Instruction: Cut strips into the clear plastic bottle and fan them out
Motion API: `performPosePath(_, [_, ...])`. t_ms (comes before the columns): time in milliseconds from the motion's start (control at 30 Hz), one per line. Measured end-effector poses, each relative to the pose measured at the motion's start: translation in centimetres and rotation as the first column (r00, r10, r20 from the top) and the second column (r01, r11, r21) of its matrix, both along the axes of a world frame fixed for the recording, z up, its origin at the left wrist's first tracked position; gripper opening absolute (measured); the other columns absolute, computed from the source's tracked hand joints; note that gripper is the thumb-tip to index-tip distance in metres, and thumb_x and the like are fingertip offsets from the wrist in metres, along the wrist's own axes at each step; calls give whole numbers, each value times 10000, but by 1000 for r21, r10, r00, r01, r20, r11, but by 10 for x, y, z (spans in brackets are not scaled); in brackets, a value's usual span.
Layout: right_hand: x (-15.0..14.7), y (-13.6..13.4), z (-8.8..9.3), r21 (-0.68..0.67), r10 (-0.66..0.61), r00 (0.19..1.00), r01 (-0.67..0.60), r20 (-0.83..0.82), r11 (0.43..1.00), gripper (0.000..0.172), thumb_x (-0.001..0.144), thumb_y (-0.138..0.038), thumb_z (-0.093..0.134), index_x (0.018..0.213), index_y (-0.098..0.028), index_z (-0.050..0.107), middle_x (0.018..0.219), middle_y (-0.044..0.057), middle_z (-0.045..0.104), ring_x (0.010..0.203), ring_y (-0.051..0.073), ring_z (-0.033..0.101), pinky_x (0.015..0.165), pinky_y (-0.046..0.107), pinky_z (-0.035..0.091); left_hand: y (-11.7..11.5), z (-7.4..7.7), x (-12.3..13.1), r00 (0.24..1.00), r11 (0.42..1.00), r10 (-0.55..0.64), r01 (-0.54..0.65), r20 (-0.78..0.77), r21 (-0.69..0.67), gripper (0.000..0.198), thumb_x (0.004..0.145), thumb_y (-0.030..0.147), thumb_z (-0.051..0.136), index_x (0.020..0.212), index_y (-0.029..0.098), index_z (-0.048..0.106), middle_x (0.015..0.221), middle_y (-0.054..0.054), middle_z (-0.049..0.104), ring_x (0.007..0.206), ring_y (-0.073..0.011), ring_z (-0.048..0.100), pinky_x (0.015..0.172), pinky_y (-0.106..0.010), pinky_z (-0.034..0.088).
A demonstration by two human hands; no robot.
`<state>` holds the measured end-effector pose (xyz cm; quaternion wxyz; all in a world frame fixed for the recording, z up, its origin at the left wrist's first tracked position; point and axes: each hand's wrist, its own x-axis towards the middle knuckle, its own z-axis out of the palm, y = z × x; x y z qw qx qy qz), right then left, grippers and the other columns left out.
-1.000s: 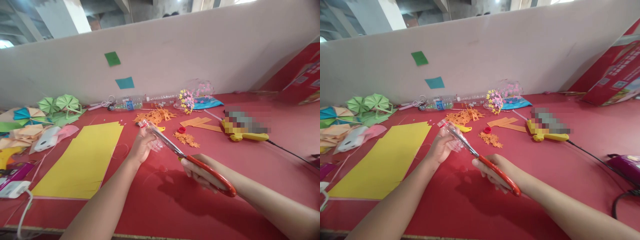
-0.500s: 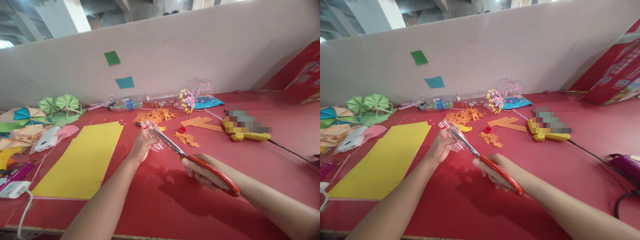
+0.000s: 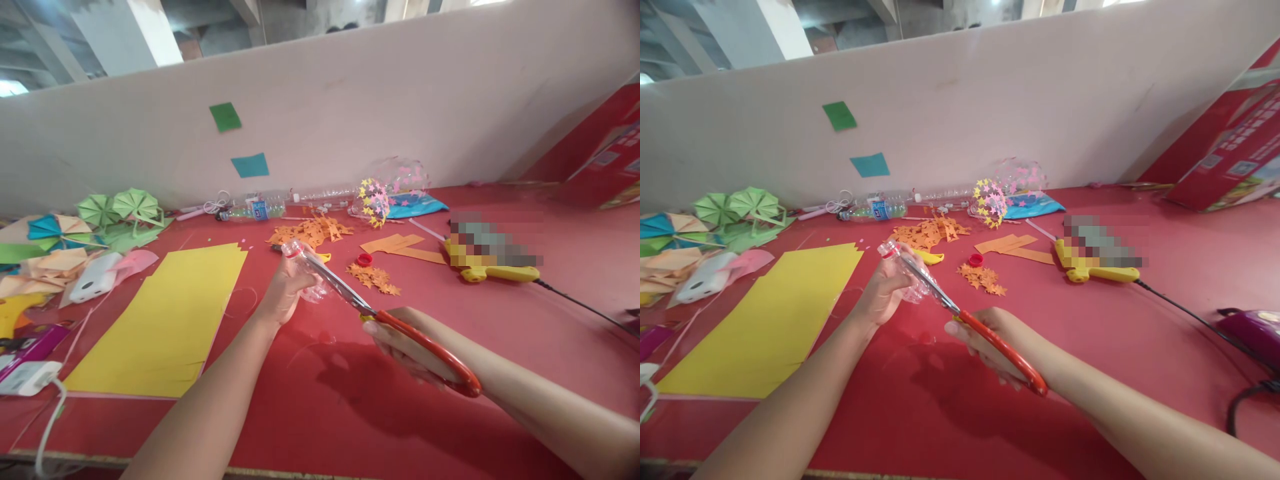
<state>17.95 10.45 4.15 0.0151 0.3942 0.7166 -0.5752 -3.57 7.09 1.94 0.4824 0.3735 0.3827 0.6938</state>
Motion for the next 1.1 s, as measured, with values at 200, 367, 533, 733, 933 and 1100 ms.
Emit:
performPosePath(200, [0,1,1,23,13,1000,-13,26,1000,512,805,-636,550,583,-206,384,390,-83,374,293,56,362,337,196,295,1,-3,-3,1000,1000,-18,18,-13,4,436,567,97,742,919,240,528,814,44,615,796,-148,593,748,-302,396])
performPosePath(367, [-3,2,4,51,-23,997,20,67,999,508,783,-630,573,581,-212,366,390,-83,362,291,64,371,337,203,290,-1,0,-3,998,998,-55,55,16,0,494,541,129,783,954,247,538,881,17,643,961,-206,616,839,-335,418])
performPosePath(533, [-6,4,10,70,-40,997,36,60,997,482,788,-592,589,592,-216,361,411,-88,329,310,64,367,334,193,265,-1,0,0,982,994,-97,102,162,-27,359,682,402,734,943,204,587,927,-52,671,1007,-248,618,892,-397,442])
performPosePath(733, [-1,6,5,50,46,999,-45,-21,998,473,790,-632,567,663,-197,432,466,-80,389,385,65,380,404,194,284,6,-1,-5,979,998,63,-62,195,-14,288,698,337,737,917,183,632,908,-49,691,1010,-236,626,946,-397,424])
performPosePath(933, [6,17,5,218,109,994,-112,25,969,512,805,-682,501,651,-206,392,553,-54,401,465,83,370,454,219,282,7,4,-27,922,982,163,-186,350,35,170,789,345,615,795,180,652,851,-49,692,858,-178,640,833,-343,489])
performPosePath(1100, [6,23,10,376,106,983,-157,153,913,515,798,-651,544,611,-205,366,551,-51,364,490,92,355,472,228,279,4,6,-33,926,983,151,-178,345,49,98,687,178,625,772,163,672,828,-47,692,826,-163,638,804,-306,501])
